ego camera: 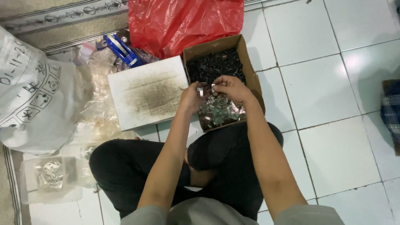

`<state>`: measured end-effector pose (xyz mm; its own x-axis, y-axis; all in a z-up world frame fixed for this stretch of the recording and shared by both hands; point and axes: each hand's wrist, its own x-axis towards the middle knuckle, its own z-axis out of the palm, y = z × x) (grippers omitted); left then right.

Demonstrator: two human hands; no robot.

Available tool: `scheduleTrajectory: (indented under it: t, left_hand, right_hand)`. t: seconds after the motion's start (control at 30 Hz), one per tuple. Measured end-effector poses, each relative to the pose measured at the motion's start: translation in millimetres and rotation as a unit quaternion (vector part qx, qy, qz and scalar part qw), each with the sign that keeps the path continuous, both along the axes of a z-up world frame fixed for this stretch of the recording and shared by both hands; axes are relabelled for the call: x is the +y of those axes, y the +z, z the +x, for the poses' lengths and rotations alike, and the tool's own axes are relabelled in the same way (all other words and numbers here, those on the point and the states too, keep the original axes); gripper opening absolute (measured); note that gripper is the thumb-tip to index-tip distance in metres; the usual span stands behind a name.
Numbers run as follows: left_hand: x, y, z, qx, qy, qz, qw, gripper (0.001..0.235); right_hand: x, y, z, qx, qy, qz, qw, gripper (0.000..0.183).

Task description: The person sits on the floor and repeatedly picks small metallic parts from a cardboard box, places them on a white surface, and then transfers them into clear plastic bags. The person handles the parts one by one or in small groups, organizing them into separate bags.

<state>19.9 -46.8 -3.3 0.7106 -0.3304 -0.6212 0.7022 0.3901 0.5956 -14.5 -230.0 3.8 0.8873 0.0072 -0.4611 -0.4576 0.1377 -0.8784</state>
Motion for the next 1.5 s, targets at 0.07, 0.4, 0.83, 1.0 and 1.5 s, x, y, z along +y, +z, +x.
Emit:
scheduleTrajectory:
  t: [0.07, 0.4, 0.83, 1.0, 1.5]
  left_hand:
    - [-10, -12, 0, 0.014, 0.007, -0.031, 0.999, 0.050]
    - [-15, -48, 0, 0.113, 0.098, -0.150, 0.977, 0.049]
    - [43, -60, 22, 0.005, 0.036, -0.015, 0.999, 0.045]
    - [127, -87, 61, -0.138, -0.081, 0.282, 0.946, 0.037]
    - [199, -63, 102, -0.252, -0.178, 0.504, 0.807, 0.039]
  right_hand:
    - [8, 17, -3, -0.022, 0.005, -0.025, 0.999, 0.027]
    - [5, 10, 0, -0.078, -0.018, -0.174, 0.982, 0.030]
    - [76, -3, 18, -0.177, 0.106, -0.360, 0.910, 0.039]
    - [160, -55, 69, -0.144, 0.094, -0.357, 0.918, 0.025]
    - [214, -66, 93, -0.095, 0.160, -0.434, 0.882, 0.032]
